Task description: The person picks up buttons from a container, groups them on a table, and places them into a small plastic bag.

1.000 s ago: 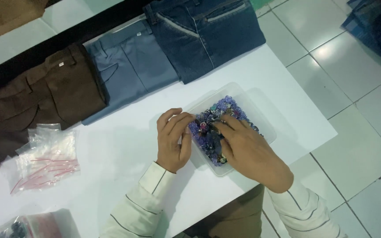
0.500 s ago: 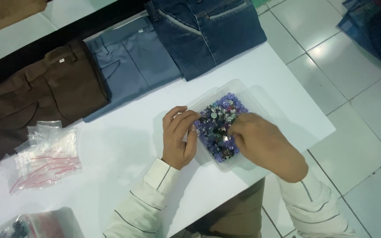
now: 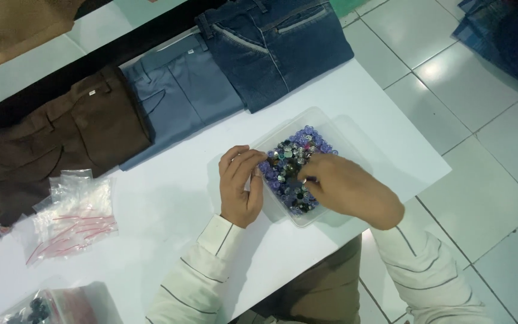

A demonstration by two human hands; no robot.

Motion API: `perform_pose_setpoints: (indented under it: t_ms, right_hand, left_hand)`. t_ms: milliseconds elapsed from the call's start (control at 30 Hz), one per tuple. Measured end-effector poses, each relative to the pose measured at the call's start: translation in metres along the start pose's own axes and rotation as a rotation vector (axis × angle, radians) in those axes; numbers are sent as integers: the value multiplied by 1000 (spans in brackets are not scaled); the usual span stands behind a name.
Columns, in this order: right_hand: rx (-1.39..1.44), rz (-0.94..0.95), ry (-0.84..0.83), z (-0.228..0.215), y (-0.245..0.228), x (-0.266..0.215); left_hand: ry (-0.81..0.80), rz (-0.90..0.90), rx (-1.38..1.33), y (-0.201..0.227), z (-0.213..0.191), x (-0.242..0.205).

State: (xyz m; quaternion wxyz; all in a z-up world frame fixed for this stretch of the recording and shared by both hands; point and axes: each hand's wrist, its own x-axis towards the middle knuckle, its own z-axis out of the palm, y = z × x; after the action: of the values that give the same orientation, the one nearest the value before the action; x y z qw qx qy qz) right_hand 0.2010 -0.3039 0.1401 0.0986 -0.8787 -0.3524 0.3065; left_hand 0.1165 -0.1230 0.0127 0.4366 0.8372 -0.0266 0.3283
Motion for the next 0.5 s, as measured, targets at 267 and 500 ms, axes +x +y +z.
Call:
perform_pose_setpoints:
  t_ms: [267, 500]
  right_hand:
    - [93, -27, -64, 35, 7, 28]
    - [13, 49, 112, -9, -4, 7]
  left_hand:
    - [-3, 17, 10, 0, 0, 1]
    - [0, 22, 7, -1, 1, 0]
